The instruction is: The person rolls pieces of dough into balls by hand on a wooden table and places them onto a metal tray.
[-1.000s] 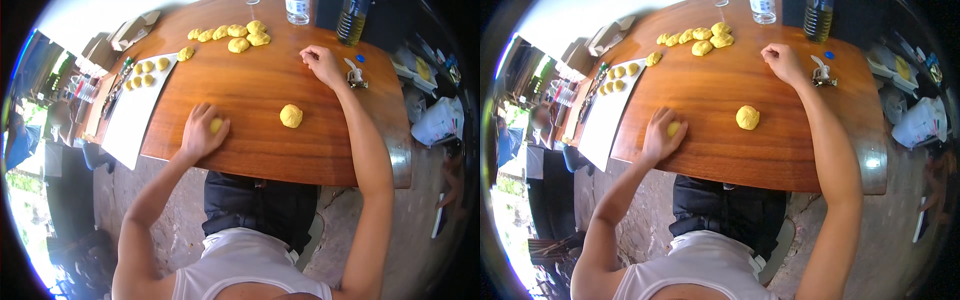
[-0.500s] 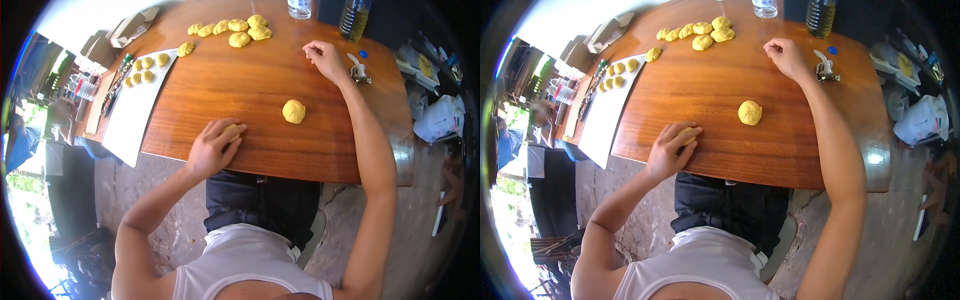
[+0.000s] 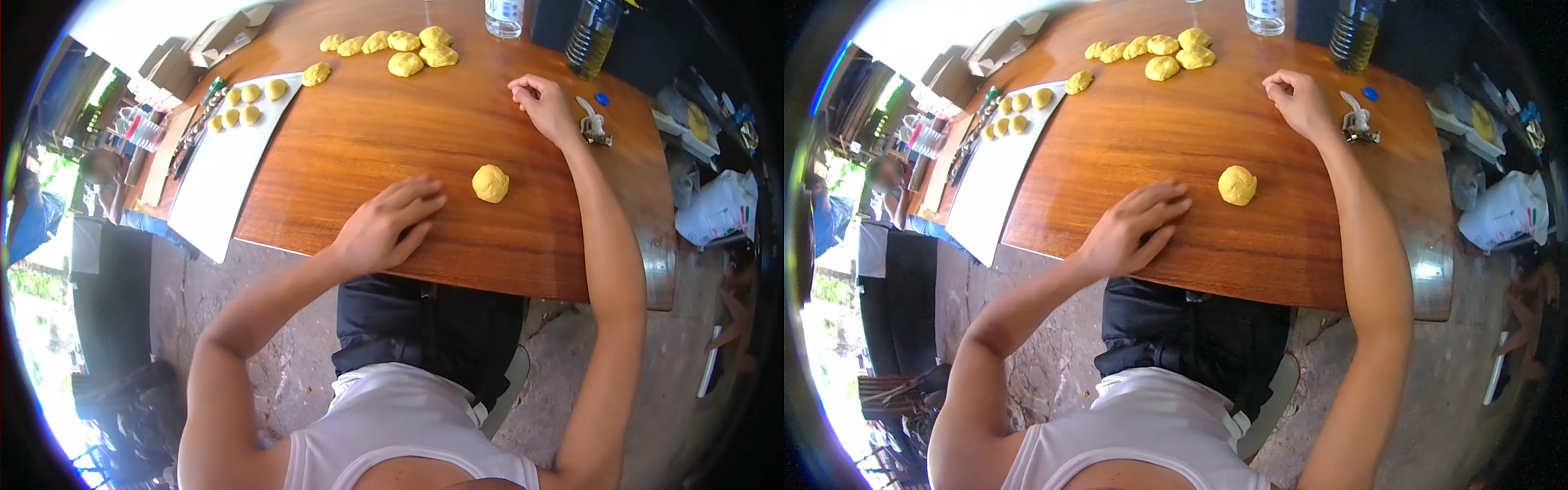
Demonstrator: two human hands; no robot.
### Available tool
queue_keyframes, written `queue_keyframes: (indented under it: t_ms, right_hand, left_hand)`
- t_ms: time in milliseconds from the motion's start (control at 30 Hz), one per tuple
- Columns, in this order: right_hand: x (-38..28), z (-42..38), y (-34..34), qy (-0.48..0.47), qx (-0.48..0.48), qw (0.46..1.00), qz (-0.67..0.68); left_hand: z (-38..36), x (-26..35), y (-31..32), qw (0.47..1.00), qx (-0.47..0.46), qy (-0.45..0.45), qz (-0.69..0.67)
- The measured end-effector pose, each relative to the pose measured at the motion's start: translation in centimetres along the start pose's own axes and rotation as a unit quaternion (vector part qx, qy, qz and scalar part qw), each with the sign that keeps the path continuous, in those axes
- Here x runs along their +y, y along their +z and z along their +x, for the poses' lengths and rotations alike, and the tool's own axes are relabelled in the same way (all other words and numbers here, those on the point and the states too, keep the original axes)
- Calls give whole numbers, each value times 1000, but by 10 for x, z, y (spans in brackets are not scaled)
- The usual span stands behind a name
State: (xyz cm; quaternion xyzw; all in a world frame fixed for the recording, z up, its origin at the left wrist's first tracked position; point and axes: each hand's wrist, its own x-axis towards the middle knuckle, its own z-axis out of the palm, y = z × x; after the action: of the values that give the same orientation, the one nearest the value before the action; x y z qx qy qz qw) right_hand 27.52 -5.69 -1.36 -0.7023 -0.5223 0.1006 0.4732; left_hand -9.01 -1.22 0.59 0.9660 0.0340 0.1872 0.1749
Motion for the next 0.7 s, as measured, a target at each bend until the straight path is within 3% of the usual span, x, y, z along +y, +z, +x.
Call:
queue_keyframes:
  t_ms: [133, 200, 233, 300, 400, 467, 500, 700]
  right_hand:
    - [7, 4, 1, -27, -9, 999, 16]
    - [6, 5, 4, -27, -7, 1000, 5]
    - [4, 5, 3, -24, -1, 1000, -10]
    - [4, 5, 3, -20, 3, 1000, -14]
    - [12, 5, 3, -10, 15, 1000, -20]
    - [11, 6, 3, -7, 14, 1000, -16]
    - [10, 6, 2, -1, 7, 1000, -5]
    - [14, 6, 2, 2, 6, 1000, 15]
  left_hand:
    - [-41, 6, -21, 997, -20, -14, 74]
    - [-35, -12, -28, 993, 9, -55, 107]
    - [-28, -30, -19, 990, 36, -118, 71]
    - [15, -49, -17, 982, 75, -162, 54]
    - [64, -59, 7, 986, 93, -135, 16]
    - [76, -51, 22, 994, 86, -58, 20]
    - [72, -45, 24, 996, 87, -19, 20]
    - [-16, -5, -15, 998, 10, -52, 15]
